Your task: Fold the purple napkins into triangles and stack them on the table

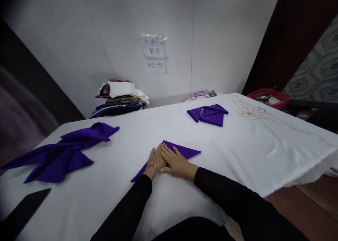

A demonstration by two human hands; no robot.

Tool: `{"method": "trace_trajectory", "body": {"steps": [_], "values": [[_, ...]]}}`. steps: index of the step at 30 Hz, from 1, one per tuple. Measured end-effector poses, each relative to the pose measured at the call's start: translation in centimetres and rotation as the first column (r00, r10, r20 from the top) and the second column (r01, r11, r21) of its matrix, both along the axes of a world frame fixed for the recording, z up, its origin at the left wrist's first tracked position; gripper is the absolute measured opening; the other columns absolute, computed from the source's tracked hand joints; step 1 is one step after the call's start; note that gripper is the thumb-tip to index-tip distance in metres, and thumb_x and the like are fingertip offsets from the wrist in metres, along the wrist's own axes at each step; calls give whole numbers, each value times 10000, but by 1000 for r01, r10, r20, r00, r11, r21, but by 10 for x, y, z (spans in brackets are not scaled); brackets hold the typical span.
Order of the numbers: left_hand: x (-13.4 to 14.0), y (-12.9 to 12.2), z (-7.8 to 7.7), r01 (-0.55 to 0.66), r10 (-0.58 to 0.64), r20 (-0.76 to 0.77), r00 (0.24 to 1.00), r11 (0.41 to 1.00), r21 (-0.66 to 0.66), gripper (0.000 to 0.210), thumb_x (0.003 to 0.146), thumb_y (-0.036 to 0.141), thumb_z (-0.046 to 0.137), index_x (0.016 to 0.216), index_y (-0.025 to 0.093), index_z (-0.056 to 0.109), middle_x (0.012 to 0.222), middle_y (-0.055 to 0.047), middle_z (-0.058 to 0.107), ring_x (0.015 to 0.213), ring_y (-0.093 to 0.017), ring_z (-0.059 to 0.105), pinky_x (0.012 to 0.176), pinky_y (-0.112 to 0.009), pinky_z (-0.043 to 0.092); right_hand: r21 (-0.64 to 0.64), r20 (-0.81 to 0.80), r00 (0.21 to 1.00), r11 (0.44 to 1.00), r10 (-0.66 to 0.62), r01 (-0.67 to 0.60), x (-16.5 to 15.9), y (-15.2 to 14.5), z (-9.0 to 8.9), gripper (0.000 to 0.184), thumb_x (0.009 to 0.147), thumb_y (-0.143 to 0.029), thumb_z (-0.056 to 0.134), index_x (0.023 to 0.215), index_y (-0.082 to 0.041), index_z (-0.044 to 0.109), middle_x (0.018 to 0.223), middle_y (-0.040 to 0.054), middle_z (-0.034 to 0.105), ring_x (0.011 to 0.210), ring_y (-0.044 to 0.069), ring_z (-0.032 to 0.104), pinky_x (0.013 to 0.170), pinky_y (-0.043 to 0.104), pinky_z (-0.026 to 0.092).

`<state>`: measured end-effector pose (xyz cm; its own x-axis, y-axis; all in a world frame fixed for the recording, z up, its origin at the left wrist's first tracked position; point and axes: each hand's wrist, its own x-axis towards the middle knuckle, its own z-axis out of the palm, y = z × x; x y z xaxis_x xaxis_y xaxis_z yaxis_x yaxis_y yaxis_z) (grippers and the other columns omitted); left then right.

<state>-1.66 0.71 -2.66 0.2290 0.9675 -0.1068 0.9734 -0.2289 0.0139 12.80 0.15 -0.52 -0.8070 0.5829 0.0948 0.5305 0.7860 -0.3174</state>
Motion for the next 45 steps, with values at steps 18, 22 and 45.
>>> {"method": "trace_trajectory", "body": {"steps": [18,22,45], "values": [[3,-6,-1,-54,45,133,990,996,66,597,882,456,178,1409,177,174,1485,-44,187,1364,-201,84,1096,-452,107,-28,58,995,996,-84,86,32,21,3,722,857,-619,251,1425,-187,139,1469,94,167,1349,244,98,1078,472,40],[0,-5,-5,-21,18,123,992,999,24,595,875,415,227,1421,215,100,1489,-36,173,1366,-205,64,1095,-466,82,-112,14,1000,994,-8,9,-7,31,6,743,859,-617,251,1428,-159,112,1475,96,151,1352,240,75,1081,456,35],[-95,-83,14,-382,378,75,923,922,60,489,901,345,238,1353,181,327,1450,-68,270,1343,-211,192,1074,-484,154,-55,60,997,997,-42,46,-9,40,-10,740,855,-641,205,1405,-147,229,1465,125,179,1350,225,102,1076,448,42]]}}
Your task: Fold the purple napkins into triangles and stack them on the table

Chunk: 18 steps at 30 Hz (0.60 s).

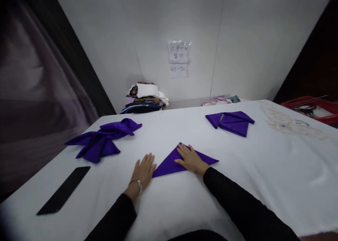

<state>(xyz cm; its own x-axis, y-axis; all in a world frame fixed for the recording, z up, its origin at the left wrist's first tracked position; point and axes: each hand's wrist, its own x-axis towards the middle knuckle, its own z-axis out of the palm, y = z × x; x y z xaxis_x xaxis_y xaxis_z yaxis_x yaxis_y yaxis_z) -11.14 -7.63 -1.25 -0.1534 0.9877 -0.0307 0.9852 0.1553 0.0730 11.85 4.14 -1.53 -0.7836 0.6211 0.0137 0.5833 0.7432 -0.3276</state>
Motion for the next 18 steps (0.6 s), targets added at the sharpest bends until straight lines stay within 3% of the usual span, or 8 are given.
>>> {"method": "trace_trajectory", "body": {"steps": [3,6,9,11,14,18], "values": [[-12,-7,2,-70,71,50,996,997,-7,484,893,345,275,1335,166,356,1436,-77,302,1335,-212,218,1067,-485,180,-12,-9,1000,1000,-2,2,-1,-1,4,749,852,-646,205,1405,-141,226,1466,130,174,1351,224,99,1077,447,35],[0,-3,5,-90,76,122,990,990,109,462,897,351,277,1291,157,421,1379,-91,407,1295,-210,315,1052,-467,239,-8,-23,1000,1000,-3,3,-1,-1,5,753,850,-648,208,1405,-139,226,1466,132,172,1351,226,97,1076,454,34],[29,2,8,145,-174,130,976,967,209,434,859,357,376,1249,192,473,1342,-72,462,1251,-203,385,1049,-437,269,12,-38,999,1000,-5,6,-2,-2,5,745,855,-637,218,1400,-129,239,1461,138,192,1349,228,107,1076,454,40],[47,4,9,305,-328,109,938,934,185,418,823,301,428,1227,220,498,1340,-48,468,1243,-198,395,1056,-430,266,19,-42,999,1000,-6,7,-2,-2,4,733,863,-622,228,1397,-121,246,1457,142,208,1347,232,117,1077,454,46],[59,6,6,379,-386,64,920,920,105,469,777,172,416,1236,229,498,1342,-39,465,1248,-194,389,1072,-434,239,18,-46,999,1000,-7,8,-2,-2,5,700,873,-599,244,1399,-138,246,1458,134,211,1346,237,123,1077,457,51],[54,11,-3,398,-399,-5,917,914,83,554,747,69,360,1266,223,476,1354,-41,443,1262,-195,374,1097,-442,180,19,-57,998,1000,-7,8,-2,-3,7,690,875,-590,263,1394,-136,257,1455,142,215,1344,245,132,1076,463,55]]}}
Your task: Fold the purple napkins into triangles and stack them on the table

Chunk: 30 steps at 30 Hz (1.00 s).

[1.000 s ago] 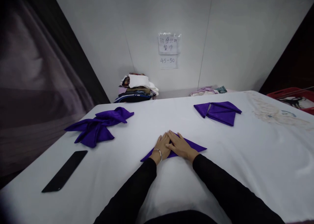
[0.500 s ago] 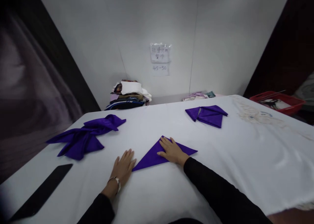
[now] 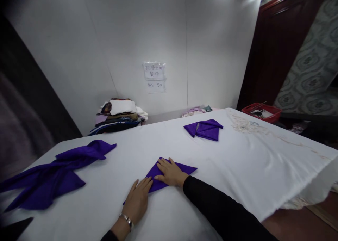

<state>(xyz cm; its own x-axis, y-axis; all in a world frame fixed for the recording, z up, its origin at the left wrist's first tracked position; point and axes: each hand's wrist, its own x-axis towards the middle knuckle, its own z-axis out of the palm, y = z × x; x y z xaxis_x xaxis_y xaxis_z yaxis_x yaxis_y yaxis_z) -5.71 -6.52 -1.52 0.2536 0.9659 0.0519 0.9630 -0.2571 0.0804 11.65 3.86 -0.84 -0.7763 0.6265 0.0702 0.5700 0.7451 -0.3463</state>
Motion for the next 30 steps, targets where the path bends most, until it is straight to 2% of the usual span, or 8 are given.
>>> {"method": "trace_trajectory", "body": {"steps": [4,8,12,15,19,23,26,30], "values": [[-4,8,-1,1,-3,-72,997,1000,-25,606,710,3,331,1264,198,482,1346,-54,447,1257,-181,383,1084,-408,228,-21,-1,1000,1000,-3,3,0,-1,5,702,871,-595,268,1389,-121,265,1450,155,223,1344,241,131,1075,470,55],[-6,10,4,11,-18,-105,994,997,-74,575,743,32,311,1286,158,453,1360,-71,424,1263,-186,374,1071,-399,254,-35,-11,1000,999,-1,0,1,-5,14,708,870,-600,260,1398,-129,244,1457,150,202,1348,238,109,1077,470,48],[-12,-1,7,-13,7,-82,997,997,-72,541,766,59,329,1275,177,469,1353,-66,442,1263,-188,372,1082,-400,219,3,-32,997,998,64,-64,8,-24,16,746,847,-625,296,1408,-140,217,1457,144,205,1348,229,110,1082,454,-5],[-14,-15,7,-58,52,-75,996,995,-79,528,778,61,339,1275,186,468,1357,-67,439,1270,-191,361,1082,-399,215,5,-40,989,989,146,-146,17,-39,9,747,837,-610,352,1404,-137,234,1446,142,241,1341,242,148,1085,452,26],[-8,-32,8,-109,94,-134,986,989,-102,508,806,67,329,1300,131,429,1379,-107,403,1283,-212,336,1074,-400,225,54,-69,980,981,188,-184,27,-47,-5,587,869,-441,419,1376,-165,316,1396,125,360,1314,237,242,1079,472,75],[7,-45,12,-156,137,-173,975,983,-101,496,811,53,328,1290,115,439,1357,-138,427,1259,-236,371,1040,-395,274,136,-110,970,970,218,-203,30,-43,-11,474,858,-249,425,1328,-196,403,1335,102,455,1259,219,356,1068,481,123],[20,-51,20,-188,166,-182,969,975,-115,493,808,59,339,1289,97,439,1325,-169,457,1223,-268,412,1002,-401,315,198,-128,958,953,255,-227,28,-46,-11,478,835,-160,408,1312,-197,422,1306,110,488,1232,221,394,1056,504,135],[38,-56,30,-250,218,-211,953,958,-139,493,801,65,358,1290,61,426,1242,-213,518,1123,-289,499,897,-390,404,204,-136,950,947,280,-250,17,-69,-6,556,773,-68,394,1318,-176,394,1300,130,487,1219,231,396,1038,518,148]]}}
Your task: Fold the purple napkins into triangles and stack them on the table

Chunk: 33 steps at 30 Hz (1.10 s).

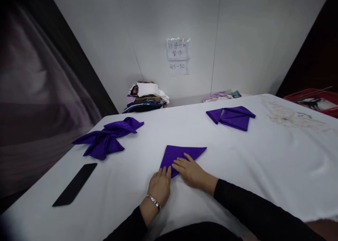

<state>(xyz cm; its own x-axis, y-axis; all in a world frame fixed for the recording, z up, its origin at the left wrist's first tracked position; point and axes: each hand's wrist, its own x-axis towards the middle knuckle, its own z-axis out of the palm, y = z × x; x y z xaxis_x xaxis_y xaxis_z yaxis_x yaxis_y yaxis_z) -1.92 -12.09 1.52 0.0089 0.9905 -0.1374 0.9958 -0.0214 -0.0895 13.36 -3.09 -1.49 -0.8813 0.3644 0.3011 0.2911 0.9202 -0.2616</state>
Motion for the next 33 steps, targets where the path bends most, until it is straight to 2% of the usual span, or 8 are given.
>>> {"method": "trace_trajectory", "body": {"steps": [4,8,14,19,21,25,29,33], "values": [[13,-3,10,-48,48,-2,999,999,-7,487,797,65,363,1279,57,432,1113,-217,588,974,-281,578,762,-370,465,-109,-71,995,992,-74,66,-13,-25,4,554,733,-100,460,1282,-143,403,1192,121,551,1098,222,463,992,449,256],[17,-8,18,-65,66,22,998,997,-46,481,785,55,367,1259,74,451,1010,-188,626,887,-263,614,725,-355,473,-160,-109,983,979,-147,129,-20,-35,2,545,694,-80,477,1235,-130,433,1056,112,586,965,221,492,868,399,356],[18,-15,26,-31,41,95,995,994,-105,409,776,74,374,1160,68,516,941,-168,651,846,-254,631,710,-351,467,-123,-161,975,983,-153,134,-22,-39,-8,479,752,-84,470,1229,-108,439,995,113,597,907,211,500,840,388,363],[2,-11,37,-27,45,206,978,996,-86,369,840,396,390,1030,154,592,843,-115,684,792,-266,639,693,-378,461,-87,-113,989,992,-99,89,-20,-34,-12,310,814,-144,472,1116,-160,536,936,74,628,874,187,526,879,385,345],[-10,-4,40,7,12,265,964,998,-69,365,838,453,380,932,199,623,810,-80,688,779,-251,637,687,-360,456,-90,-107,991,993,-86,77,-18,-31,-14,243,818,-135,469,1024,-190,586,903,49,639,855,169,545,916,384,320],[-34,14,39,125,-134,504,853,991,52,348,892,374,305,922,251,629,847,-8,687,791,-164,622,713,-270,445,-93,-158,986,995,-55,41,-13,-24,-17,323,792,-58,429,999,-222,615,937,42,657,881,150,574,970,404,276],[-44,28,27,164,-244,628,739,969,183,375,910,379,286,1006,245,623,997,-3,671,926,-149,588,844,-274,421,-241,-308,951,969,-35,-43,-2,-12,-11,350,767,-56,418,997,-219,625,948,42,670,907,153,593,934,388,350],[-47,33,13,175,-253,653,714,967,184,378,900,411,317,1040,235,621,1041,-17,662,976,-171,570,902,-322,396,-557,-430,885,824,-179,-104,16,-7,-6,295,804,-112,432,994,-223,628,955,39,664,860,150,609,764,296,475]]}}
